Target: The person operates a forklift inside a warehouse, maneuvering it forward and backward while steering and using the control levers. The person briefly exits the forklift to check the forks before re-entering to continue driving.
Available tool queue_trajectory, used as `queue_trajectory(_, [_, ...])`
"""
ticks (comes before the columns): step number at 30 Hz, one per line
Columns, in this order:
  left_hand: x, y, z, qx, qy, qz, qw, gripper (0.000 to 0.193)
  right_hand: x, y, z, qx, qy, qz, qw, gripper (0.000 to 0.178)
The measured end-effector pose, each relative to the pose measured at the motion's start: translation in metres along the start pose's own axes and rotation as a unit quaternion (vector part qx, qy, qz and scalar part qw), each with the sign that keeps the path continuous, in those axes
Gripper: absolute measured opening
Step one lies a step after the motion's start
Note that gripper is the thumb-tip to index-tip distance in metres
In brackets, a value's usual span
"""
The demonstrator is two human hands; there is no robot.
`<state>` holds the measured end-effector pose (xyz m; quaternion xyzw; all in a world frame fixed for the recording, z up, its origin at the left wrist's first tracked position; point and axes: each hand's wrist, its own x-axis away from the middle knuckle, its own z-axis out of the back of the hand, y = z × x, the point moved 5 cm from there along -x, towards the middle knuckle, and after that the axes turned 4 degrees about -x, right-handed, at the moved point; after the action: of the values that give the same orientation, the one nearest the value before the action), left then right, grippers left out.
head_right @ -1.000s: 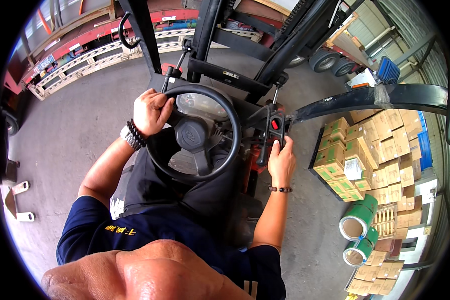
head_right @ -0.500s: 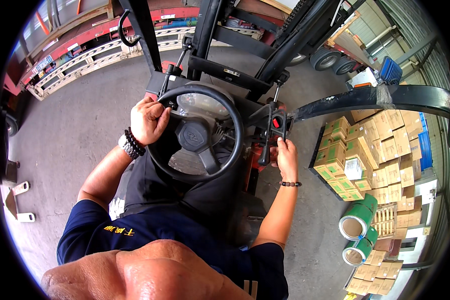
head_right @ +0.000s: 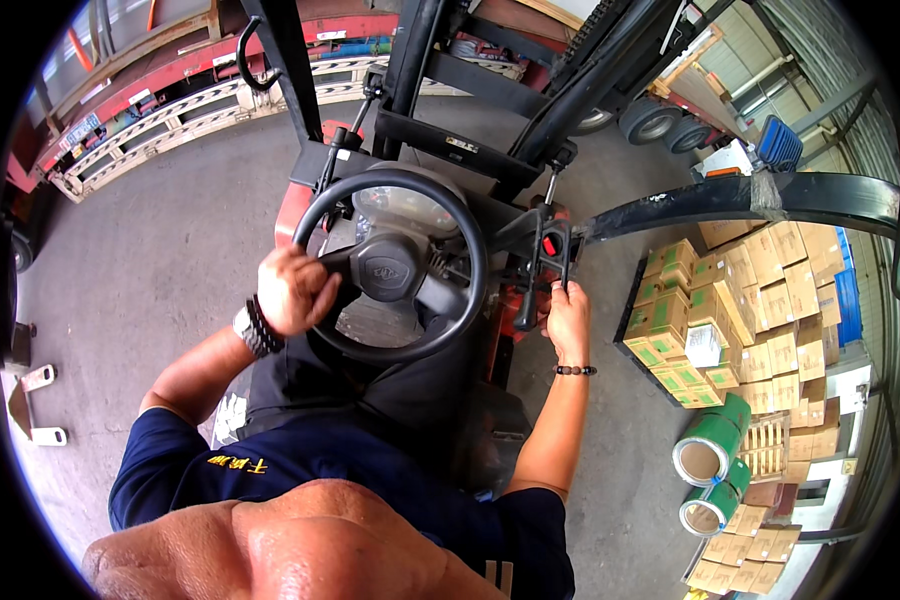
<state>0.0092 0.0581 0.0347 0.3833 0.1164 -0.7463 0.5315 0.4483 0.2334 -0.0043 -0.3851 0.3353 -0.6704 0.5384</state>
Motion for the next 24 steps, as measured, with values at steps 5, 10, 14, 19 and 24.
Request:
queue_trajectory(5, [0.043, 0.06, -0.032, 0.079, -0.055, -0.08, 0.992, 0.036, -0.001, -0.007, -0.003, 0.01, 0.001, 0.015, 1.0, 0.028])
queue_trajectory(10, [0.043, 0.107, -0.065, 0.149, -0.074, -0.161, 0.973, 0.04, 0.025, 0.007, 0.001, 0.033, 0.02, 0.006, 0.999, 0.028])
queue_trajectory(14, [0.033, 0.116, -0.078, 0.155, -0.067, -0.172, 0.971, 0.04, 0.03, 0.016, 0.003, 0.032, 0.038, 0.002, 0.999, 0.028])
queue_trajectory(19, [0.023, 0.113, -0.079, 0.157, -0.065, -0.169, 0.971, 0.041, 0.026, 0.025, -0.007, -0.009, 0.024, -0.006, 1.0, 0.023])
queue_trajectory(24, [0.021, 0.115, -0.078, 0.161, -0.066, -0.17, 0.97, 0.042, 0.028, 0.025, -0.004, -0.01, 0.025, -0.009, 1.0, 0.024])
